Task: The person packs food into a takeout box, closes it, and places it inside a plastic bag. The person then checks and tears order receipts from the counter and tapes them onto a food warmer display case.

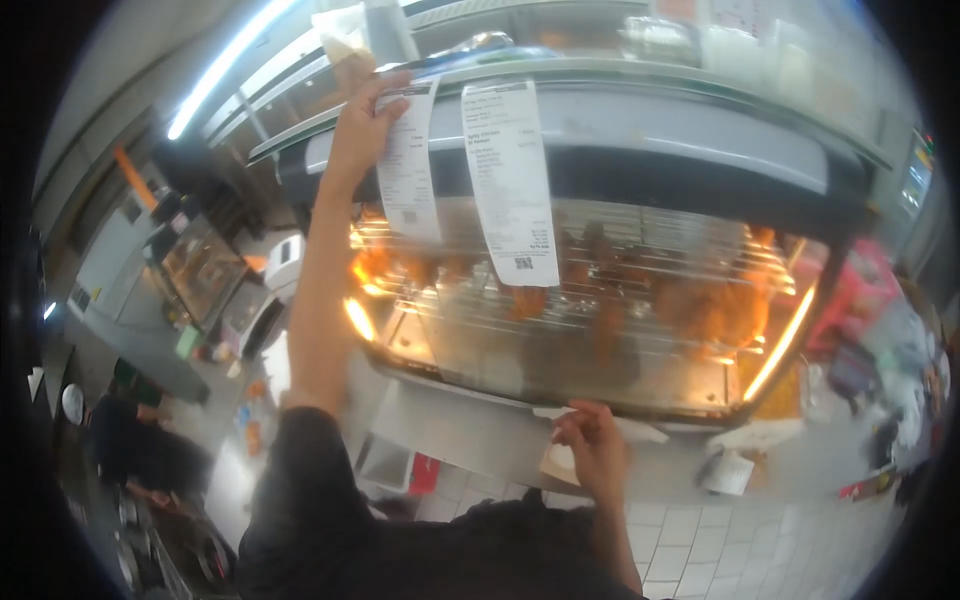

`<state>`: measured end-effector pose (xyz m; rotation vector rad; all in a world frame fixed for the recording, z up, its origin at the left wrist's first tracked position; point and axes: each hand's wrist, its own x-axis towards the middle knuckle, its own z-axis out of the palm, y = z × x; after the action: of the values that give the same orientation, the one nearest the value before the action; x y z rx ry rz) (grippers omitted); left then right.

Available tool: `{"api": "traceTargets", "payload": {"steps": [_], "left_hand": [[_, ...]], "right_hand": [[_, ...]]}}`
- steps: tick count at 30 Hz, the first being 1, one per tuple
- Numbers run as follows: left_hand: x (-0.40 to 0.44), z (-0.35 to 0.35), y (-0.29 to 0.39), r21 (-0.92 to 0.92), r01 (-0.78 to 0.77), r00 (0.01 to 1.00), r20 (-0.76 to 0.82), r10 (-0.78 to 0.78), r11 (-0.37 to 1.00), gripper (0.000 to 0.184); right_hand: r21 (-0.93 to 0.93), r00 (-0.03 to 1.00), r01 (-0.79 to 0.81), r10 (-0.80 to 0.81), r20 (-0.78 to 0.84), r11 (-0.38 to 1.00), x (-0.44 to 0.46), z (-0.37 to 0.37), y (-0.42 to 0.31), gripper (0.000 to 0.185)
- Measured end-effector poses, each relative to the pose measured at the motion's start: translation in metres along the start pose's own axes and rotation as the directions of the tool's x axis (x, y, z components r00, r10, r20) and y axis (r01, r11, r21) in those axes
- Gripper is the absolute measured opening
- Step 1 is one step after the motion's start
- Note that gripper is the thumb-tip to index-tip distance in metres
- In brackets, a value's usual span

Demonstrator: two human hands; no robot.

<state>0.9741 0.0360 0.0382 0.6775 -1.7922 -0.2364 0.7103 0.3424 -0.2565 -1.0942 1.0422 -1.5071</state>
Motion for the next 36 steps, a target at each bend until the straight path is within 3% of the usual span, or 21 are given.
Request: {"api": "traceTargets", "payload": {"steps": [2, 4, 6, 8, 10, 14, 17, 22, 23, 26, 27, 28, 30, 32, 34, 35, 36], "left_hand": [[-0.003, 0.003, -0.001, 0.254, -0.136, 0.991, 0.04, 0.13, 0.957, 0.029], [-0.007, 0.006, 0.006, 0.246, -0.176, 0.984, 0.076, 0.162, 0.953, 0.029], [-0.014, 0.011, 0.009, 0.477, -0.285, 0.959, 0.135, 0.251, 0.832, 0.026], [-0.017, 0.016, 0.002, 0.47, -0.321, 0.947, 0.145, 0.287, 0.822, 0.027], [-0.024, 0.021, 0.008, 0.639, -0.379, 0.908, 0.119, 0.402, 0.669, 0.029], [-0.026, 0.022, 0.002, 0.561, -0.409, 0.9, 0.113, 0.422, 0.72, 0.026], [-0.024, 0.019, 0.003, 0.54, -0.432, 0.898, 0.186, 0.399, 0.722, 0.025], [-0.015, 0.021, 0.0, 0.669, -0.401, 0.909, 0.207, 0.361, 0.626, 0.032], [-0.015, 0.024, 0.005, 0.686, -0.422, 0.893, 0.204, 0.401, 0.592, 0.031], [-0.019, 0.019, 0.028, 0.564, -0.336, 0.939, 0.143, 0.311, 0.754, 0.03], [-0.018, 0.02, 0.029, 0.604, -0.41, 0.906, 0.185, 0.379, 0.683, 0.022], [-0.016, 0.019, 0.026, 0.589, -0.417, 0.905, 0.198, 0.376, 0.692, 0.022], [-0.011, 0.019, 0.013, 0.595, -0.51, 0.833, 0.161, 0.529, 0.621, 0.024], [-0.004, 0.013, -0.001, 0.662, -0.436, 0.9, 0.308, 0.308, 0.61, 0.023], [0.026, 0.003, -0.054, 0.622, -0.573, 0.819, 0.408, 0.404, 0.534, 0.035], [0.018, 0.011, -0.041, 0.591, -0.591, 0.807, 0.422, 0.414, 0.549, 0.035], [0.003, 0.009, -0.019, 0.607, -0.468, 0.884, 0.323, 0.338, 0.642, 0.039]], "right_hand": [[-0.085, 0.999, -0.006, 0.003, -0.036, 0.996, -0.005, 0.002, 0.002, 0.029], [-0.126, 0.996, -0.036, 0.026, -0.08, 0.991, -0.009, 0.004, 0.001, 0.029], [-0.148, 0.991, -0.08, 0.063, -0.115, 0.986, -0.017, 0.005, 0.004, 0.029], [-0.19, 0.98, -0.065, 0.026, -0.199, 0.98, -0.022, 0.005, 0.007, 0.028], [-0.201, 0.967, -0.049, -0.004, -0.253, 0.978, -0.032, 0.006, 0.012, 0.029], [-0.211, 0.922, -0.037, -0.048, -0.383, 0.977, -0.053, 0.005, 0.028, 0.029], [-0.142, 0.88, -0.112, 0.032, -0.474, 0.983, -0.067, 0.012, 0.031, 0.031], [-0.289, 0.888, -0.188, 0.036, -0.459, 0.939, -0.071, 0.017, 0.018, 0.034], [-0.289, 0.904, -0.118, -0.017, -0.427, 0.95, -0.071, 0.017, 0.014, 0.034], [-0.316, 0.87, -0.177, -0.002, -0.493, 0.932, -0.08, 0.012, 0.007, 0.033], [-0.3, 0.854, -0.179, -0.003, -0.521, 0.937, -0.084, 0.01, 0.009, 0.034], [-0.292, 0.843, -0.195, 0.008, -0.537, 0.936, -0.086, 0.008, 0.011, 0.034], [-0.336, 0.823, -0.228, -0.004, -0.568, 0.914, -0.096, 0.002, 0.009, 0.034], [-0.284, 0.797, -0.225, 0.009, -0.603, 0.932, -0.103, 0.001, 0.008, 0.035], [-0.291, 0.76, -0.299, 0.042, -0.649, 0.909, -0.114, 0.005, -0.002, 0.034], [-0.324, 0.763, -0.317, 0.037, -0.645, 0.891, -0.117, 0.006, -0.004, 0.034], [-0.314, 0.745, -0.325, 0.037, -0.666, 0.892, -0.124, 0.007, -0.002, 0.034]]}}
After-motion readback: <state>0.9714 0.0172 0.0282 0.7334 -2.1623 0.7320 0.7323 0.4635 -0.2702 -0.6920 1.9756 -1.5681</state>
